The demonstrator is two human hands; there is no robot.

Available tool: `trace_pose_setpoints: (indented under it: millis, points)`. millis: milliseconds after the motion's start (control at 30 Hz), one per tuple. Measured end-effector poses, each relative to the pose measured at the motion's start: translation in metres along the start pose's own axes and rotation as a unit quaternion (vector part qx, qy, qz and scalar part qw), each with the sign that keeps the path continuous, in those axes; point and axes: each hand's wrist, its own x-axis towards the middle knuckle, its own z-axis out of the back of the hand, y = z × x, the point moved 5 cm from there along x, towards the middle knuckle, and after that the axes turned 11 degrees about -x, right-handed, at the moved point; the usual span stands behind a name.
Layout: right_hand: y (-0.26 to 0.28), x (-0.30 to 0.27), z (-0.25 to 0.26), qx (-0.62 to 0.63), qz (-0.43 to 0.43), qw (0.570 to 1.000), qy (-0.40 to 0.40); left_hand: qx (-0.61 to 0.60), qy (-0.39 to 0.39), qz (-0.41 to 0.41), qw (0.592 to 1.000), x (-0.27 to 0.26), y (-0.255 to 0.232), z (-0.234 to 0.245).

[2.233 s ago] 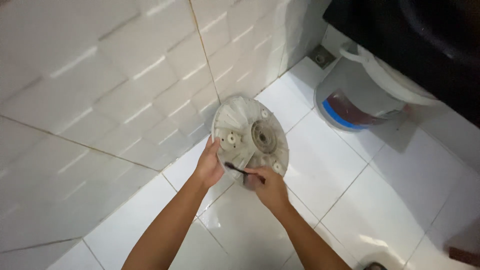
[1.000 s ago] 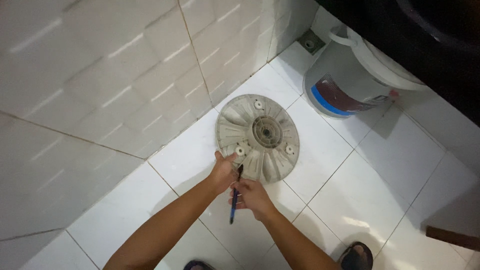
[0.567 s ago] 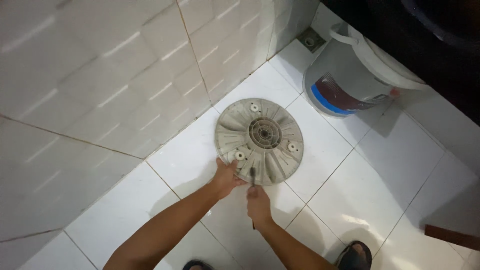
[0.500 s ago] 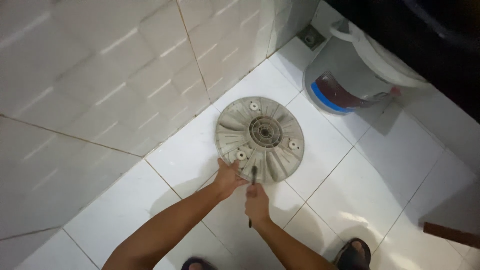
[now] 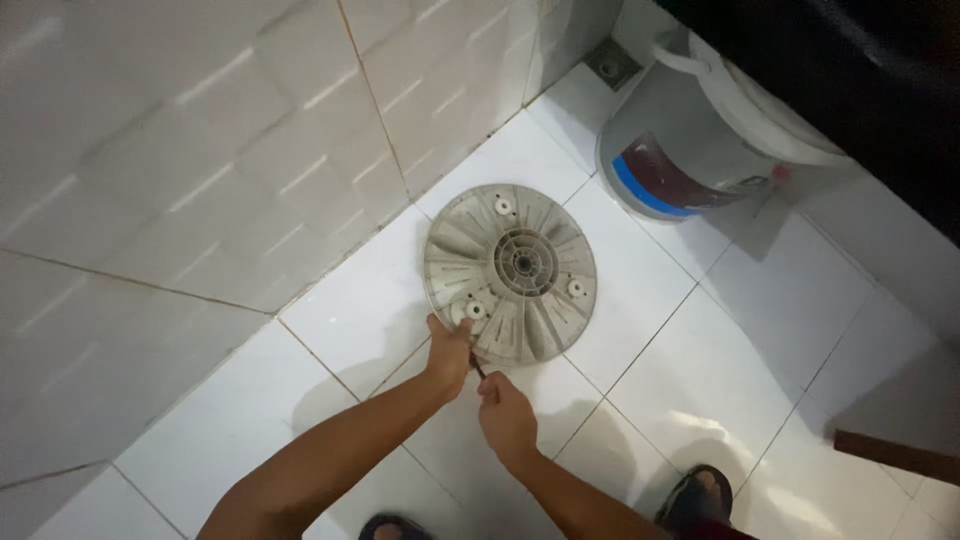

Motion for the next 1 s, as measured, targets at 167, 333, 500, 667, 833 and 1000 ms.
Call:
trace_pose_setpoints:
  millis: [167,333,500,667,833,1000]
  points:
    - [-0.056,0.011,-0.015,-0.022,0.031,0.999,-0.031,-0.016,0.000,0.020,1.000,0.007,0.000,0.003]
    - [-0.021,0.004,0.002,-0.015,0.009,1.000,-0.004,0.003,-0.016,0.023,1.000,-0.002,0.000,-0.001]
    - [-0.096,0.042,-0.042,0.016,0.015,0.999,0.025,-0.008,-0.013,-0.010,1.000,0.003,0.000,0.007]
    - [-0.058,0.025,-0.007,-0.013,0.010,1.000,0.019,-0.003,-0.029,0.000,1.000,-0.001,-0.002,0.006]
    - [-0.044,0.034,-0.015,-0.043,0.064,0.997,0.011,0.003,-0.034,-0.003,0.999,-0.005,-0.005,0.006]
    - [-0.076,0.031,-0.020,0.037,0.020,0.999,-0.009,-0.014,-0.016,-0.006,1.000,-0.004,0.002,0.006]
